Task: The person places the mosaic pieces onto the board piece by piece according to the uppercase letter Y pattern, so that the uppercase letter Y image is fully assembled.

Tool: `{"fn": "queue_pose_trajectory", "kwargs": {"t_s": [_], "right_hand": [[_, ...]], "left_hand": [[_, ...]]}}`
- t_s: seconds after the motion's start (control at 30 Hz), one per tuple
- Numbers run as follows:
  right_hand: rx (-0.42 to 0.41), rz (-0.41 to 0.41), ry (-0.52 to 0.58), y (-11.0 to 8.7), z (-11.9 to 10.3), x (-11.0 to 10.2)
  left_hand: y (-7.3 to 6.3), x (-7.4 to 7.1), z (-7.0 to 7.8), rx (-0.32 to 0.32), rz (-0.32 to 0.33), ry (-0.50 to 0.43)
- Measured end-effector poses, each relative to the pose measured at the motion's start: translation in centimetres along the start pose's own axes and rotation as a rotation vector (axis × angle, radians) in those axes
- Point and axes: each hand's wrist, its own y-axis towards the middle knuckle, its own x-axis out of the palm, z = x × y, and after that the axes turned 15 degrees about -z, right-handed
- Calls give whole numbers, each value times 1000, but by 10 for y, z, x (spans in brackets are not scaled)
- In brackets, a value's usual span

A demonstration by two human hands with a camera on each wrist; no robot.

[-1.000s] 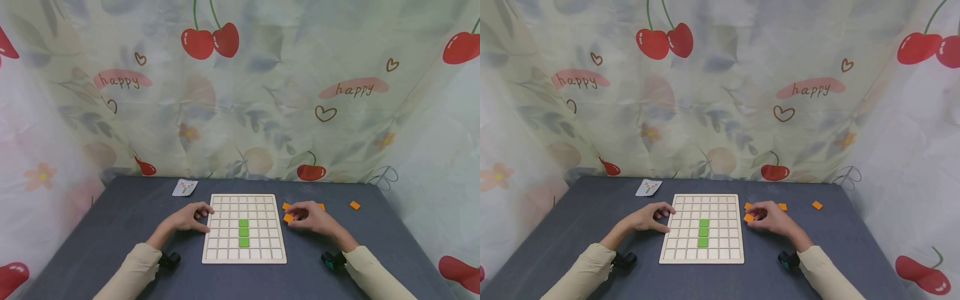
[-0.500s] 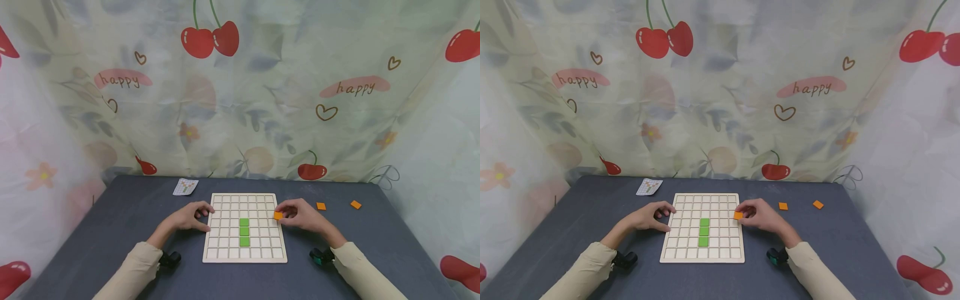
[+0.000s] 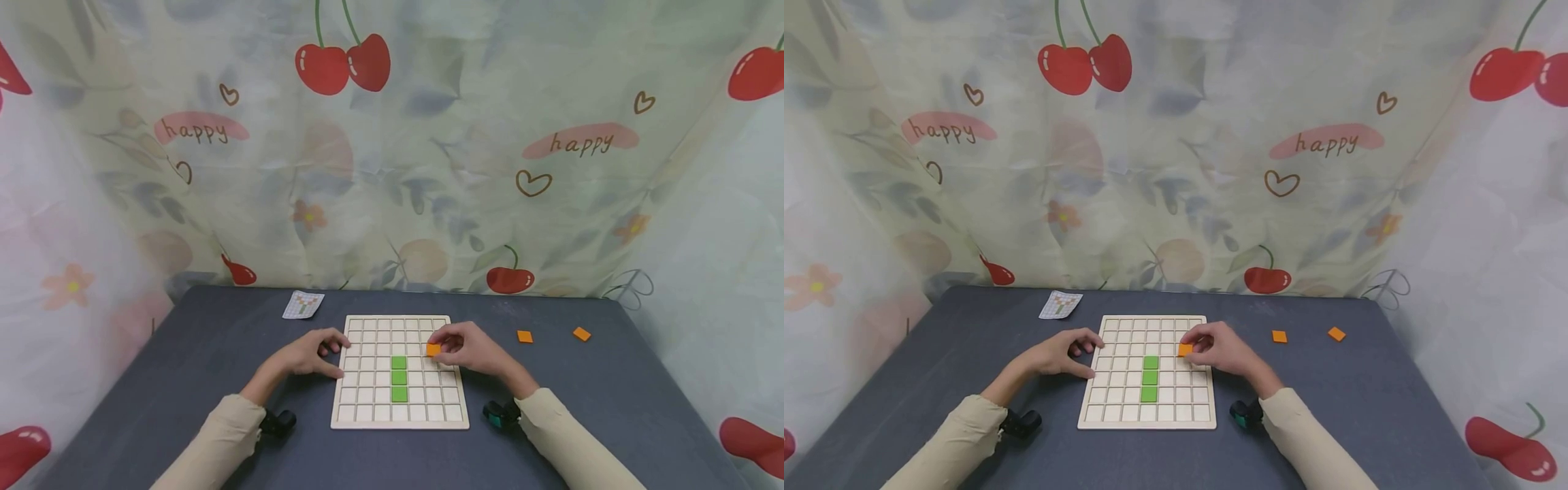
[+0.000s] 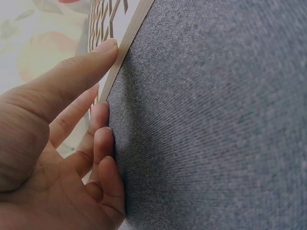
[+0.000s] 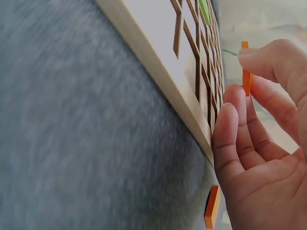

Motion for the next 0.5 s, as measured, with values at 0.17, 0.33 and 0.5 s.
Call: {"fn": "queue_pose_trajectory", "kwargs": {"t_s": [0.17, 0.33, 0.5], "right_hand": [[-12, 6, 13, 8, 0, 4], [6, 25, 15, 14, -2, 5], [31, 37, 7, 22, -6, 5]], "left_hand": [[-1, 0, 0, 4, 1, 4], [-2, 0, 1, 4, -1, -6], [-1, 0, 2, 13, -2, -8]]}}
